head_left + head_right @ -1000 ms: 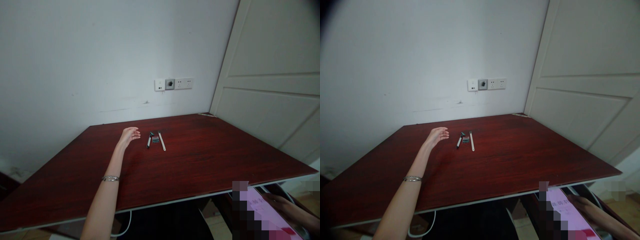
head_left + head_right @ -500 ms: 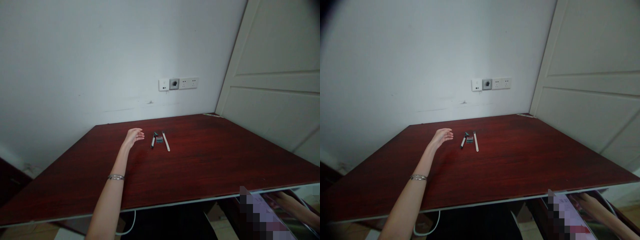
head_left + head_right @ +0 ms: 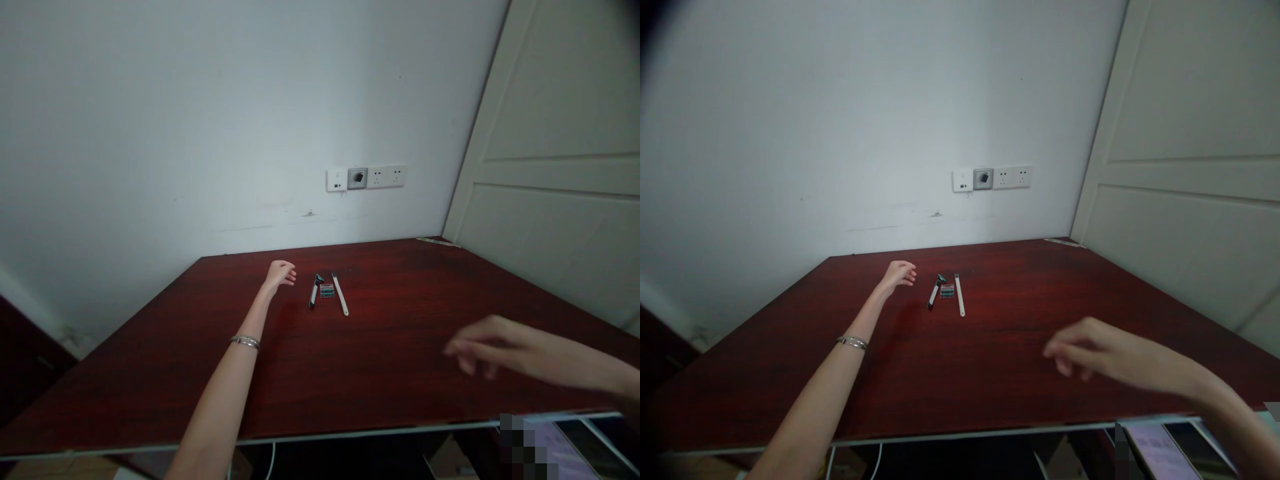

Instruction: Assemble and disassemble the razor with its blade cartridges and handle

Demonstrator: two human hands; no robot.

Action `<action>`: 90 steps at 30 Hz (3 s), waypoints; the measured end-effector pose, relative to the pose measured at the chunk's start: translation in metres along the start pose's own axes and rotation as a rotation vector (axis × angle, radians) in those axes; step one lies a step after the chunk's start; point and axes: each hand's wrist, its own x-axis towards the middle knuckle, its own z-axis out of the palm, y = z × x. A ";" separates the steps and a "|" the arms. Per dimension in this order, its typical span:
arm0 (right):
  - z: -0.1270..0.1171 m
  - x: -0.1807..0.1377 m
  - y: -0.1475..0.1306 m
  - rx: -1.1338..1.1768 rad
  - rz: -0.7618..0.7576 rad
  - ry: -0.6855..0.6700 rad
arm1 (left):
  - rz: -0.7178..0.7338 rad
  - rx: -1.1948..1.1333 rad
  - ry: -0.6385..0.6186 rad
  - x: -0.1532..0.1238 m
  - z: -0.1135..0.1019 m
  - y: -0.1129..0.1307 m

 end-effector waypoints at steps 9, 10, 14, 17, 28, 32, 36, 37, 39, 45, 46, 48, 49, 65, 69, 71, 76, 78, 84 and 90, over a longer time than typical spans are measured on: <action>0.088 0.219 -0.033 -0.488 -0.378 0.151 | 0.161 0.284 0.265 0.031 0.009 -0.036; 0.098 0.230 -0.026 -0.537 -0.350 0.153 | 0.175 0.305 0.284 0.033 0.009 -0.039; 0.129 0.253 -0.005 -0.589 -0.296 0.165 | 0.208 0.375 0.332 0.036 0.010 -0.046; 0.141 0.256 0.008 -0.627 -0.262 0.172 | 0.229 0.411 0.331 0.036 0.009 -0.049; 0.148 0.259 0.024 -0.729 -0.305 0.173 | 0.186 0.512 0.049 0.030 0.012 -0.032; 0.148 0.258 0.026 -0.749 -0.316 0.178 | 0.109 0.556 -0.190 0.026 0.018 -0.009; 0.149 0.258 0.026 -0.766 -0.310 0.189 | -0.040 0.611 -0.365 0.016 0.025 0.008; 0.149 0.259 0.026 -0.769 -0.304 0.194 | -0.084 0.627 -0.398 0.014 0.027 0.010; 0.150 0.259 0.026 -0.776 -0.294 0.201 | -0.153 0.656 -0.448 0.011 0.031 0.011; 0.151 0.260 0.027 -0.788 -0.293 0.210 | -0.206 0.710 -0.483 0.013 0.042 -0.002; 0.151 0.260 0.027 -0.789 -0.291 0.212 | -0.209 0.716 -0.484 0.014 0.043 -0.004; 0.151 0.260 0.026 -0.789 -0.288 0.215 | -0.215 0.720 -0.491 0.015 0.044 -0.007; 0.151 0.260 0.026 -0.789 -0.287 0.216 | -0.219 0.717 -0.497 0.016 0.044 -0.008; 0.152 0.261 0.028 -0.761 -0.280 0.230 | -0.216 0.664 -0.475 0.008 0.044 -0.005; 0.151 0.261 0.027 -0.730 -0.287 0.220 | -0.200 0.681 -0.436 0.002 0.046 0.000; 0.152 0.261 0.027 -0.704 -0.290 0.219 | -0.191 0.681 -0.424 0.001 0.047 0.002; 0.152 0.262 0.030 -0.596 -0.286 0.237 | -0.094 0.626 -0.380 0.001 0.042 0.010; 0.151 0.262 0.030 -0.529 -0.278 0.257 | -0.032 0.593 -0.350 0.002 0.038 0.016; 0.143 0.267 0.004 -0.242 -0.311 0.374 | 0.167 0.492 -0.294 0.004 0.022 0.044; 0.144 0.264 -0.049 0.068 -0.412 0.368 | 0.413 0.316 -0.372 -0.002 0.012 0.058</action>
